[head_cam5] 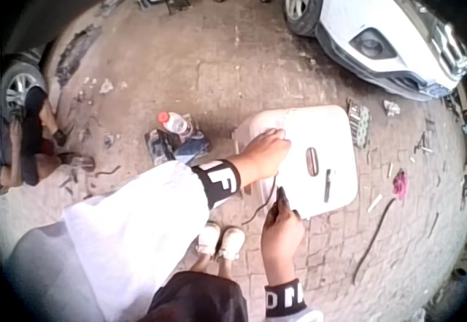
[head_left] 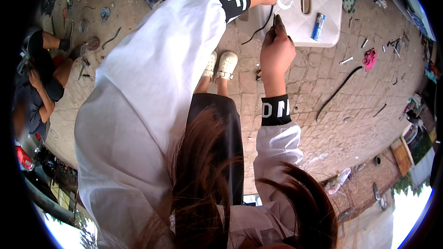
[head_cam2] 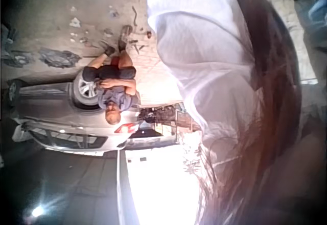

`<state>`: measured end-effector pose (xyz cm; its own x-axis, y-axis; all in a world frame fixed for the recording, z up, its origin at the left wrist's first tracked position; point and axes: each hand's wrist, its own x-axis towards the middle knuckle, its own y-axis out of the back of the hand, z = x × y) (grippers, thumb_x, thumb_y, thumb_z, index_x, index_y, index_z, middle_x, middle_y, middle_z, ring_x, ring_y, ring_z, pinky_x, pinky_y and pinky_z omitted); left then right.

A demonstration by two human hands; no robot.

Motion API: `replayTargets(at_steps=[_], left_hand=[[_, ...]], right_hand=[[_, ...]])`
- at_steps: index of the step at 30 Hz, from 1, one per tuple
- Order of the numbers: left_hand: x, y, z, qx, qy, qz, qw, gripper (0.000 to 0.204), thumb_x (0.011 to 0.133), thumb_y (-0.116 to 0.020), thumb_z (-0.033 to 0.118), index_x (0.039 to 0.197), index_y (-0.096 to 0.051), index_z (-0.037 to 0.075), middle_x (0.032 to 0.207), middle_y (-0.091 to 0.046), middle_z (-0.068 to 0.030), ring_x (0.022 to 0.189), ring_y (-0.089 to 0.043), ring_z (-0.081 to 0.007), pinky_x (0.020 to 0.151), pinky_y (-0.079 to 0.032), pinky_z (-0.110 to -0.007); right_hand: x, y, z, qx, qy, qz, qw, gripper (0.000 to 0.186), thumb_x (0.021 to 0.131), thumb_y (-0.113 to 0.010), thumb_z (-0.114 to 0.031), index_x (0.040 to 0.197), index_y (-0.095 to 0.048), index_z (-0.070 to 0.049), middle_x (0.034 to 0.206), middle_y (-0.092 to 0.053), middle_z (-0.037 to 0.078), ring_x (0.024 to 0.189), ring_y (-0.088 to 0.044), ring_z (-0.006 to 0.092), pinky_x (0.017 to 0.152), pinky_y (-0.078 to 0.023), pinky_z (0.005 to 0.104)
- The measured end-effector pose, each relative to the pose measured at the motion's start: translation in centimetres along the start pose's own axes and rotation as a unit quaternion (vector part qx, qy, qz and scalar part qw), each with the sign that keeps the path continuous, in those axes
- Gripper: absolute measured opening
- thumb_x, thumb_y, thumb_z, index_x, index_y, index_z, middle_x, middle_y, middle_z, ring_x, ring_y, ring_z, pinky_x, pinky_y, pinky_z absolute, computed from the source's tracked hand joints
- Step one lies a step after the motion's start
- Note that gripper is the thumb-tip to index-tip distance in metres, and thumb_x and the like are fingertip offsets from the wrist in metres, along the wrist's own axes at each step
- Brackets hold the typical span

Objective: The person strips the insulation from the ends of two wires using a knife. They then twist the exposed metal strands of the wires together to join them. The person repeats this process for another pair of wires.

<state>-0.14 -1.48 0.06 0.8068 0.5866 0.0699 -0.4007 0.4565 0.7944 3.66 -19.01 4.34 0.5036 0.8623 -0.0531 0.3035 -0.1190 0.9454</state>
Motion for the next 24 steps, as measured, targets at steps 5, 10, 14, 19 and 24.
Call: replayTargets(at_steps=[5, 10, 14, 19, 24], left_hand=[[0.27, -0.56, -0.39, 0.010, -0.007, 0.007, 1.000, 0.016, 0.070, -0.060, 0.004, 0.086, -0.064, 0.001, 0.100, -0.059, -0.0204, 0.102, -0.056, -0.0349, 0.092, -0.044, -0.040], [0.22, -0.70, -0.35, 0.008, -0.004, 0.017, 1.000, 0.014, 0.072, -0.057, 0.003, 0.084, -0.064, 0.001, 0.098, -0.060, -0.0198, 0.101, -0.056, -0.0345, 0.092, -0.044, -0.039], [0.21, -0.61, -0.29, 0.009, -0.005, 0.012, 1.000, 0.014, 0.074, -0.055, 0.004, 0.084, -0.064, 0.001, 0.098, -0.060, -0.0195, 0.101, -0.056, -0.0344, 0.092, -0.044, -0.039], [0.13, -0.78, -0.34, 0.013, -0.005, 0.026, 1.000, 0.014, 0.074, -0.055, 0.005, 0.084, -0.064, 0.002, 0.098, -0.060, -0.0193, 0.101, -0.056, -0.0341, 0.091, -0.044, -0.039], [0.16, -0.86, -0.35, 0.013, 0.000, 0.023, 1.000, 0.014, 0.073, -0.056, 0.005, 0.084, -0.064, 0.002, 0.098, -0.060, -0.0191, 0.101, -0.056, -0.0340, 0.092, -0.044, -0.039]], right_hand=[[0.65, -0.44, -0.07, 0.004, 0.008, 0.003, 1.000, 0.039, 0.081, -0.059, -0.012, 0.121, -0.061, -0.011, 0.069, -0.064, 0.013, 0.064, -0.061, 0.0304, 0.059, -0.051, 0.0413], [0.55, -0.34, -0.14, -0.015, -0.003, -0.022, 1.000, 0.039, 0.081, -0.060, -0.013, 0.120, -0.061, -0.012, 0.068, -0.063, 0.013, 0.064, -0.061, 0.0302, 0.059, -0.051, 0.0412], [0.56, -0.51, -0.02, -0.017, 0.001, -0.016, 1.000, 0.040, 0.081, -0.060, -0.013, 0.120, -0.061, -0.012, 0.067, -0.063, 0.013, 0.064, -0.061, 0.0300, 0.059, -0.051, 0.0411], [0.49, -0.48, -0.08, -0.019, 0.002, -0.014, 1.000, 0.039, 0.081, -0.060, -0.012, 0.120, -0.061, -0.012, 0.067, -0.063, 0.013, 0.063, -0.060, 0.0299, 0.058, -0.051, 0.0411], [0.48, -0.49, -0.11, -0.015, 0.004, -0.009, 1.000, 0.040, 0.081, -0.060, -0.013, 0.121, -0.061, -0.012, 0.066, -0.063, 0.013, 0.063, -0.060, 0.0300, 0.057, -0.051, 0.0411]])
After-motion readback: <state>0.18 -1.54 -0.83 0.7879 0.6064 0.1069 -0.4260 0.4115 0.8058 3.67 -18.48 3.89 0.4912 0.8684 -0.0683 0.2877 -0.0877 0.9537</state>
